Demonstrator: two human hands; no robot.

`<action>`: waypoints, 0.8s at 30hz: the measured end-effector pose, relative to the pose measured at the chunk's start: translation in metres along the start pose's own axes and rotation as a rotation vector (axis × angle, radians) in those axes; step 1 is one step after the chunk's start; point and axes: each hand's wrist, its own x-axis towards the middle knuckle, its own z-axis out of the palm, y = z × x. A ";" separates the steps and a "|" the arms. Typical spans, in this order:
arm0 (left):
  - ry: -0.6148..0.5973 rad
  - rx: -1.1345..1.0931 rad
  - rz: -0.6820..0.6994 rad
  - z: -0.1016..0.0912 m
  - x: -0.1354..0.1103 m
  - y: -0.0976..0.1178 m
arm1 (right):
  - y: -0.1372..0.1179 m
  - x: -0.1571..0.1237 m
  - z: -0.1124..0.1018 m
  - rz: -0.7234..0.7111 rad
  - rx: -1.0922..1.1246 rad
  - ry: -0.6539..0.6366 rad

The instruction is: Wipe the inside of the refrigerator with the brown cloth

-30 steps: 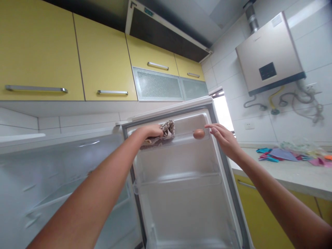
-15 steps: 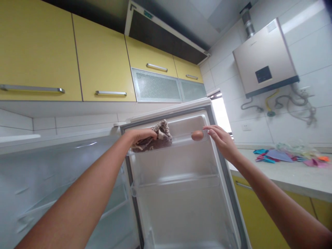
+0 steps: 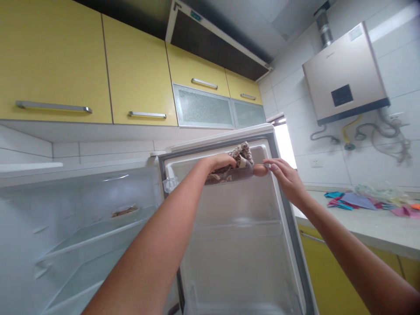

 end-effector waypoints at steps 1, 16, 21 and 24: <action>0.003 0.026 0.028 0.000 0.002 -0.001 | 0.000 0.000 0.000 0.000 0.001 -0.002; 0.544 0.552 -0.142 -0.073 -0.062 -0.140 | 0.006 -0.001 -0.001 0.026 -0.043 -0.006; 0.753 0.466 -0.261 -0.090 -0.089 -0.159 | 0.003 -0.004 -0.001 0.051 -0.063 0.010; 0.886 0.299 -0.359 -0.103 -0.112 -0.180 | 0.004 -0.008 0.000 0.053 -0.109 0.001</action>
